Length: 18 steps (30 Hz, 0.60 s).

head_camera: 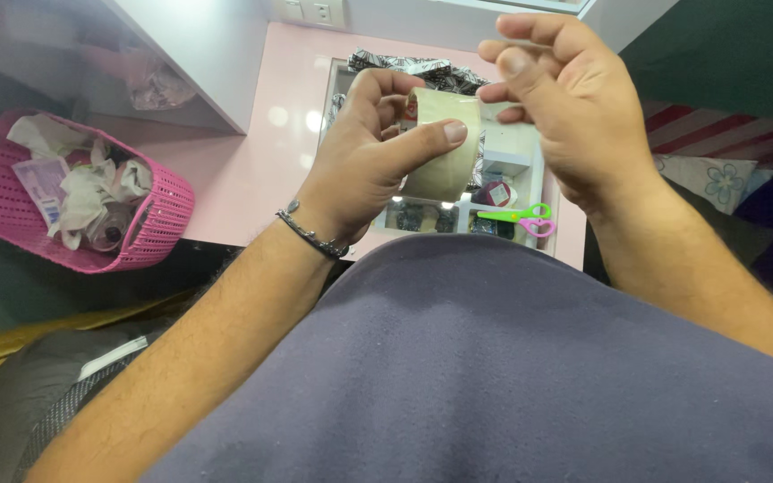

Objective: The person wraps several small items with patterned paper, folds the ends, and secures them with tape. They then arrange the wrapped gifts on a pink vanity surface.

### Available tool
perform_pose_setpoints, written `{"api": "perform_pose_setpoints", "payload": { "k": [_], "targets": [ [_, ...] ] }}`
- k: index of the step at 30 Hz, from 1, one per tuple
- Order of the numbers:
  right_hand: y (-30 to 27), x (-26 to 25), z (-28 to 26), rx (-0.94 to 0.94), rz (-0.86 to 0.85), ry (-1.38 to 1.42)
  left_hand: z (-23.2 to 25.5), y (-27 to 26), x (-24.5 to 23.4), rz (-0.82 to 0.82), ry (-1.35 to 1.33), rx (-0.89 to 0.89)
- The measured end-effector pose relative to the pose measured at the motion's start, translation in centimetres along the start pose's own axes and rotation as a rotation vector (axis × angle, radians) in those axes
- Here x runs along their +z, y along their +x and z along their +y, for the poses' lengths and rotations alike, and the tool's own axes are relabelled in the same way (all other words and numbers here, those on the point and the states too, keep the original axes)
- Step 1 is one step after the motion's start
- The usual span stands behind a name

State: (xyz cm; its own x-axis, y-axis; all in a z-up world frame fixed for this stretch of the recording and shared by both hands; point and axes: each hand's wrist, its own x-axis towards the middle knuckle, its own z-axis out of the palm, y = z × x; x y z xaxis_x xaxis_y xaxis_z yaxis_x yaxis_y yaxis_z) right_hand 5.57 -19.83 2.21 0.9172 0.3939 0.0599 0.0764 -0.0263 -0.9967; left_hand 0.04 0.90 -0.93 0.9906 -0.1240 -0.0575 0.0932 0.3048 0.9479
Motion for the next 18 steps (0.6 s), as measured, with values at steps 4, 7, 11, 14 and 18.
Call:
{"api": "perform_pose_setpoints", "payload": {
  "k": [4,7,11,14,18],
  "targets": [
    [-1.0,0.5,0.5,0.288,-0.252,0.148,-0.7,-0.3,0.4,-0.045,0.133,0.118],
    [-1.8,1.0,1.6,0.368,-0.190,0.274,-1.3,-1.0,0.3,-0.041,0.146,0.131],
    [-1.9,1.4,3.3,0.268,-0.137,0.183,-2.3,-0.8,0.6,-0.057,0.123,0.136],
    [-1.5,1.2,3.8,0.218,-0.151,0.158,-2.9,-0.6,0.8,-0.049,0.095,0.149],
    [-1.0,1.5,3.2,0.327,-0.211,0.144,-3.1,-0.7,0.2,0.063,0.073,0.070]
  ]
}}
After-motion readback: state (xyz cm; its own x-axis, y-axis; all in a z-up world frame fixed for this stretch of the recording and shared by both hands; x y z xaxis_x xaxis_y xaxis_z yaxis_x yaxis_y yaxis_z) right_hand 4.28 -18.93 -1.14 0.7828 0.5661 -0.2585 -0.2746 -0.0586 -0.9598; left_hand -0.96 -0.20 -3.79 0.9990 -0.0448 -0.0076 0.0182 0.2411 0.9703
